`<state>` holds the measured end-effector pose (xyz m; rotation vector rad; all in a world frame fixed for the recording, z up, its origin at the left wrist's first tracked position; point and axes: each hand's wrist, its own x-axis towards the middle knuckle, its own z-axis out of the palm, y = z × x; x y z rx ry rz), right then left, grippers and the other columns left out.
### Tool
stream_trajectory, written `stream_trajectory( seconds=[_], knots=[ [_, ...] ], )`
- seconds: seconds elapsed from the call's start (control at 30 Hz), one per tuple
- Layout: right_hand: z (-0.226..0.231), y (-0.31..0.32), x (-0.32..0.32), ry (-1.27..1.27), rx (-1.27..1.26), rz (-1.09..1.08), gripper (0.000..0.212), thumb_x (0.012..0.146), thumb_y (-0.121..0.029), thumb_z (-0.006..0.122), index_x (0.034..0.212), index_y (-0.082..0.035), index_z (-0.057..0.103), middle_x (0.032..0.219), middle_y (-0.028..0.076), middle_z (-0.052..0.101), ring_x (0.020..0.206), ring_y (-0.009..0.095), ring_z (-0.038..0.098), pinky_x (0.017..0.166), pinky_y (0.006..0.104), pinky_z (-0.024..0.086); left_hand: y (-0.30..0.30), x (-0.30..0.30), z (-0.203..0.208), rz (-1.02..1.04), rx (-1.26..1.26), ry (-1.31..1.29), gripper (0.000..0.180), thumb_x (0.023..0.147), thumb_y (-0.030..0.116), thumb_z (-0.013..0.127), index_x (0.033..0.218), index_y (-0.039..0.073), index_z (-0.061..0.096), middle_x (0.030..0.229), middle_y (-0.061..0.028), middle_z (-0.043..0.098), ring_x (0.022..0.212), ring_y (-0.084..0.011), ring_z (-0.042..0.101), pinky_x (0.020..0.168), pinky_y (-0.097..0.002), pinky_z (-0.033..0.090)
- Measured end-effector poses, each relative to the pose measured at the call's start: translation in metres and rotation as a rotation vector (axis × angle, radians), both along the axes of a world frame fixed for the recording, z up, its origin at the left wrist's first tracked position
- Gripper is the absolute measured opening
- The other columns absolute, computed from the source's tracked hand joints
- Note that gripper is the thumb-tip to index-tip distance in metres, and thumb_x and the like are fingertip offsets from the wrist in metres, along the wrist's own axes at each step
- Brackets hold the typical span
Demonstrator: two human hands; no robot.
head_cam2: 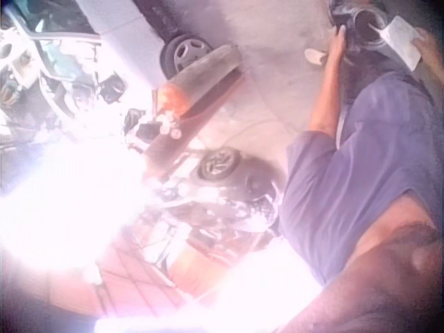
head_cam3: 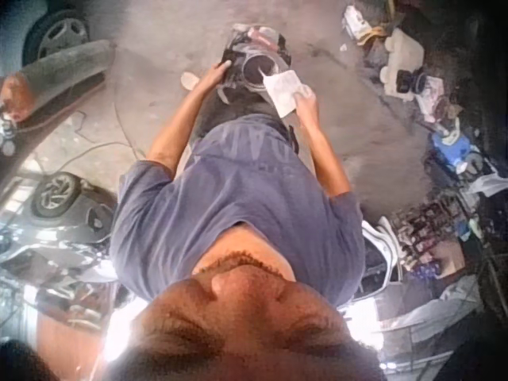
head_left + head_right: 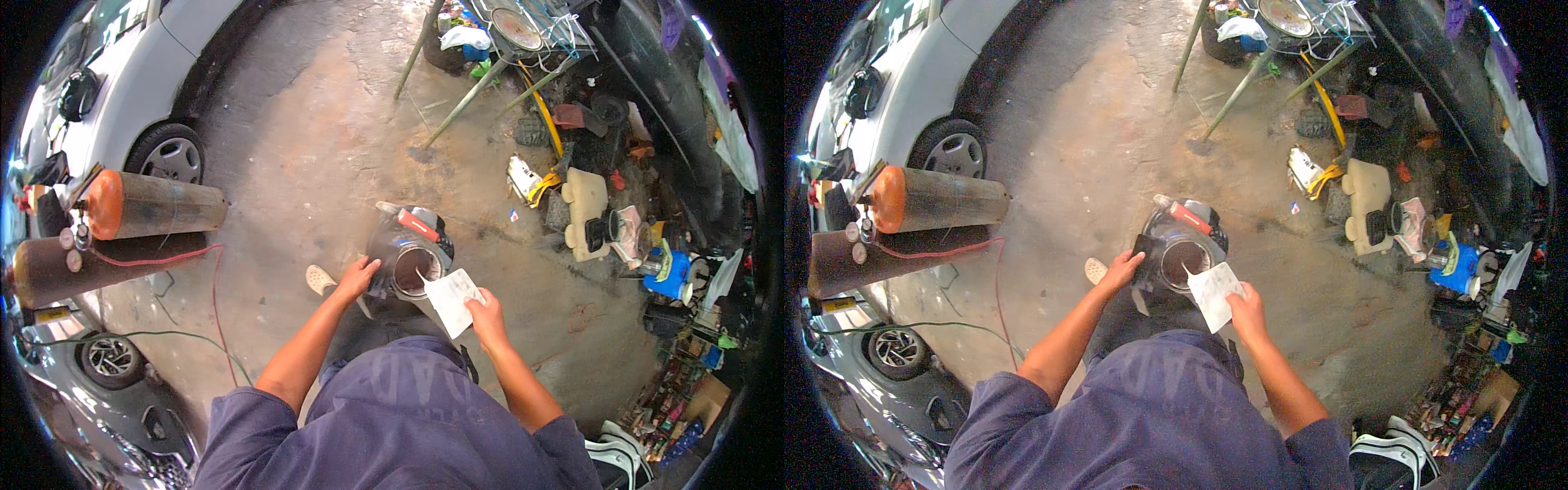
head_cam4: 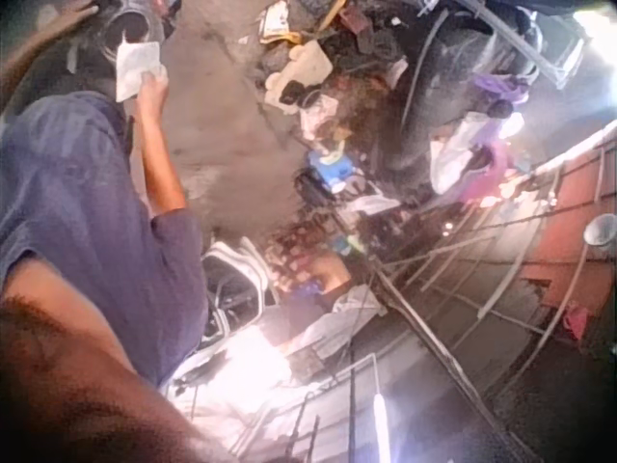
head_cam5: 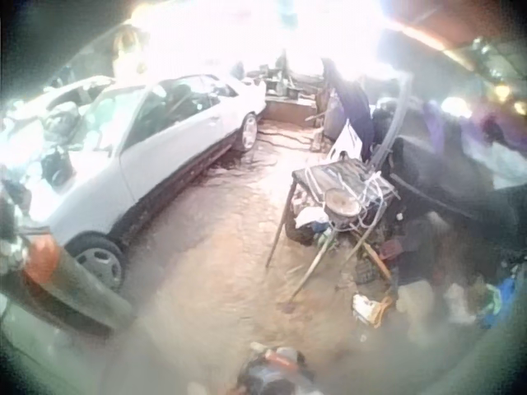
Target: The person wipes the inside of a car trunk lid with a dark cloth, then walks through a garage and wipes a small rectangular object with a white cloth. The person continues to wipe the object repeatedly while standing near a paint can.
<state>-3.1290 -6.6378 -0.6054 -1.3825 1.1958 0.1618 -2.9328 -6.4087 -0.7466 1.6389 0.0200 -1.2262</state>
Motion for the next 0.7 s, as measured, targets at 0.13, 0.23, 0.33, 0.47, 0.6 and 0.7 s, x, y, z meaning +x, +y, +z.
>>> stream_trajectory(
  seconds=[0.13, 0.23, 0.33, 0.47, 0.6, 0.7],
  knots=[
    [0.055, -0.009, 0.01, -0.01, -0.144, 0.14, 0.035, 0.087, -0.011, 0.061, 0.118, 0.006, 0.061, 0.102, 0.012, 0.071, 0.088, 0.018, 0.068, 0.079, 0.0306, 0.052, -0.04, -0.025, -0.023, -0.128, -0.036, -0.098, 0.063, 0.102, 0.05, 0.045, 0.132, -0.004, 0.057, 0.127, -0.0177, 0.064, 0.118, -0.0286, 0.058, 0.104, -0.0368, 0.041],
    [0.084, -0.007, 0.019, 0.0, -0.267, 0.269, 0.036, 0.087, -0.013, 0.061, 0.118, 0.005, 0.062, 0.096, 0.015, 0.071, 0.085, 0.021, 0.068, 0.079, 0.0328, 0.052, -0.074, -0.039, -0.012, -0.127, -0.21, -0.047, 0.066, 0.104, 0.051, 0.04, 0.135, -0.005, 0.054, 0.139, -0.0204, 0.057, 0.132, -0.0298, 0.05, 0.111, -0.0359, 0.034],
    [0.099, -0.001, 0.03, 0.06, -0.443, 0.453, 0.037, 0.086, -0.013, 0.06, 0.12, 0.002, 0.062, 0.087, 0.019, 0.07, 0.078, 0.027, 0.069, 0.075, 0.0362, 0.052, -0.086, -0.038, 0.016, -0.1, -0.34, 0.001, 0.062, 0.106, 0.045, 0.038, 0.142, -0.006, 0.047, 0.15, -0.0159, 0.047, 0.14, -0.0243, 0.041, 0.118, -0.0341, 0.026],
    [0.132, 0.018, 0.072, 0.25, -0.495, 0.694, 0.04, 0.087, -0.013, 0.06, 0.125, -0.002, 0.061, 0.08, 0.023, 0.068, 0.075, 0.038, 0.068, 0.07, 0.0434, 0.052, -0.072, -0.023, 0.074, 0.041, -0.4, 0.081, 0.055, 0.106, 0.04, 0.044, 0.137, -0.005, 0.051, 0.138, -0.0134, 0.057, 0.127, -0.0218, 0.051, 0.11, -0.0329, 0.035],
    [0.136, 0.037, 0.085, -0.007, -0.729, 0.911, 0.039, 0.088, -0.012, 0.062, 0.126, -0.004, 0.057, 0.085, 0.021, 0.069, 0.081, 0.042, 0.067, 0.071, 0.0487, 0.052, -0.044, -0.015, 0.09, 0.207, -0.463, 0.063, 0.045, 0.101, 0.029, 0.058, 0.133, -0.002, 0.054, 0.121, -0.0087, 0.064, 0.107, -0.014, 0.059, 0.095, -0.0304, 0.046],
    [0.155, 0.056, 0.102, -0.181, -0.902, 1.075, 0.033, 0.088, -0.009, 0.062, 0.121, -0.006, 0.055, 0.089, 0.019, 0.069, 0.083, 0.041, 0.067, 0.071, 0.0502, 0.053, -0.017, -0.009, 0.108, 0.355, -0.449, -0.002, 0.047, 0.1, 0.029, 0.059, 0.134, -0.003, 0.052, 0.121, -0.0093, 0.064, 0.106, -0.0152, 0.06, 0.094, -0.031, 0.047]
  ],
)
